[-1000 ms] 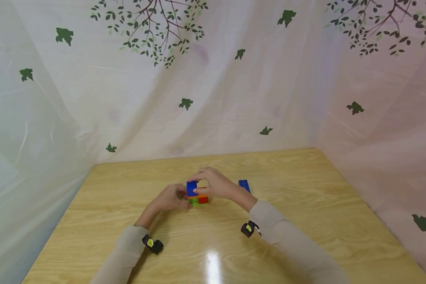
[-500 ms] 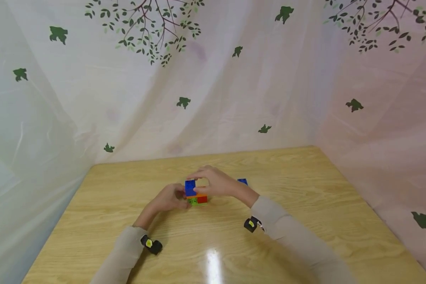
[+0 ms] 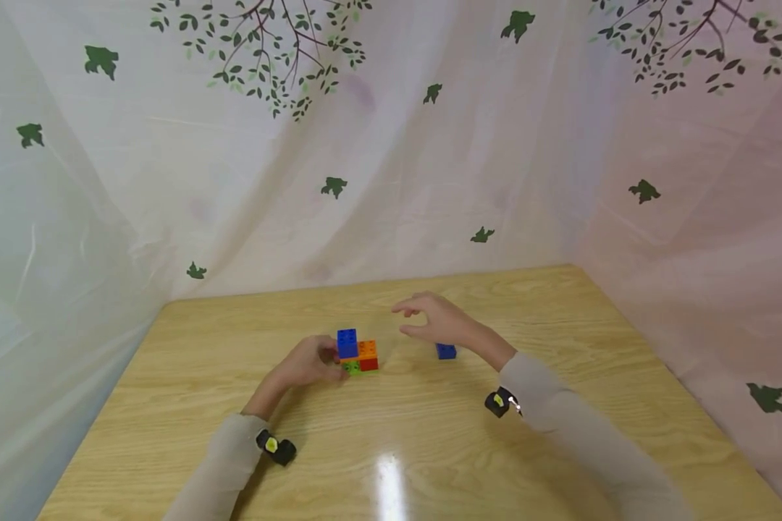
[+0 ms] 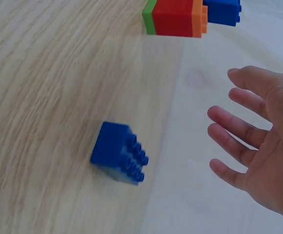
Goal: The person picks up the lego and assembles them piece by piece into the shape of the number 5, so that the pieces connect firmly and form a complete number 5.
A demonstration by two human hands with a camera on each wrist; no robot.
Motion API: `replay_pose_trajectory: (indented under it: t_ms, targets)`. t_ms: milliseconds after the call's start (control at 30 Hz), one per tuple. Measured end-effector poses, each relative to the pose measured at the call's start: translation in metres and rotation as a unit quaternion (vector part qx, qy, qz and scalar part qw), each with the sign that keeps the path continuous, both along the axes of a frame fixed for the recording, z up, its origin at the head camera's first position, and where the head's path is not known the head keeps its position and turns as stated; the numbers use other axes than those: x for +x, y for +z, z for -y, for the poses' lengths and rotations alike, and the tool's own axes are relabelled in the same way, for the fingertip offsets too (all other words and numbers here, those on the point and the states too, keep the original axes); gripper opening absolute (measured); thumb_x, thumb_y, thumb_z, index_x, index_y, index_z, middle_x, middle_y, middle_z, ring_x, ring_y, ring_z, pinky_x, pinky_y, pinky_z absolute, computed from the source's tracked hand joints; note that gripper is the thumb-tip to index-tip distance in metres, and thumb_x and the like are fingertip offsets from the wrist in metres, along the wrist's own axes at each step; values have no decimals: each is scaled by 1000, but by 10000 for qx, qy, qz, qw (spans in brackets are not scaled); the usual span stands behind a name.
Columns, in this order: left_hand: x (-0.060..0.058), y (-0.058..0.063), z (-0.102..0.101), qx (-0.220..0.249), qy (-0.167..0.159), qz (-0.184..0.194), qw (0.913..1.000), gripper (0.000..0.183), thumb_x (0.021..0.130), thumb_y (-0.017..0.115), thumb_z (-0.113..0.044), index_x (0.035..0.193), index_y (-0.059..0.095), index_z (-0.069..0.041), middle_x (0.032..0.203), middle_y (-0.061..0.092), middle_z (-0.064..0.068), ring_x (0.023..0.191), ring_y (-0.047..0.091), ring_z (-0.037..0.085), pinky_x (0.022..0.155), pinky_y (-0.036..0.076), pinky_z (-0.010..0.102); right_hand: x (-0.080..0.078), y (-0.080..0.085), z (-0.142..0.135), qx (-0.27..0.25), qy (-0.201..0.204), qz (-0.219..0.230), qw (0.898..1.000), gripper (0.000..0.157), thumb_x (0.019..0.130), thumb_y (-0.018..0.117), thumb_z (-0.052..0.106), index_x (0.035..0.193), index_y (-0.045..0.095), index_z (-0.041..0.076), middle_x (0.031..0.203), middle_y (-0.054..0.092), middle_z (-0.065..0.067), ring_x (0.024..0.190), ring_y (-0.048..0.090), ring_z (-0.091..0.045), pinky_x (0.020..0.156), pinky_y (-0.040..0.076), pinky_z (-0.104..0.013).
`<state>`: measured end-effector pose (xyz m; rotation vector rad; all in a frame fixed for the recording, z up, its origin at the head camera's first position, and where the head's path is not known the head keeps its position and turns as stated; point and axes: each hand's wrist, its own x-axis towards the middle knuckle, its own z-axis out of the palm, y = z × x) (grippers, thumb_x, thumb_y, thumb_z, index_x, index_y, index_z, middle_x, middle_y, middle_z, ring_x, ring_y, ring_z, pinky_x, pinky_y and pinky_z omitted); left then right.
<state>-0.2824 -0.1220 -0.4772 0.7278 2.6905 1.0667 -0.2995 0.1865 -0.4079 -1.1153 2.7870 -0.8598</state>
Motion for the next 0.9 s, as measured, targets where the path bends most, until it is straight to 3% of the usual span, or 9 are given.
replay_pose_trajectory:
  t_ms: [333,533,700,900]
  targets:
    - [2,4,0,179,17,-70,9998,23,75,86,-17,86,67,-7,86,67,2,80,57,13,76,50,29,-6,-14,-51,446,-552,138,9974,33,92,74,12,123,68,1,106,67,-15,103,62,-35,92,50,-56]
    - [3,0,2,268,-82,-85,9996,23,74,86,-15,83,65,-8,84,65,1,78,56,11,73,49,26,-7,-19,-63,890,-299,18,9956,33,86,76,-1,119,71,3,108,67,-13,103,61,-34,90,52,-54]
    - [2,1,3,209,-54,21,9998,25,74,88,-17,83,66,-8,86,66,2,80,56,12,75,49,28,-10,-24,-65,1052,-130,16,9944,37,85,77,-2,122,71,5,115,67,-13,109,61,-36,92,53,-52]
    - [-2,-3,2,255,-18,90,9996,26,74,88,-17,87,68,-8,88,67,1,81,57,12,77,50,28,-13,-31,-66,1271,265,-341,9910,39,81,81,-3,118,72,6,116,65,-12,111,60,-33,96,53,-50]
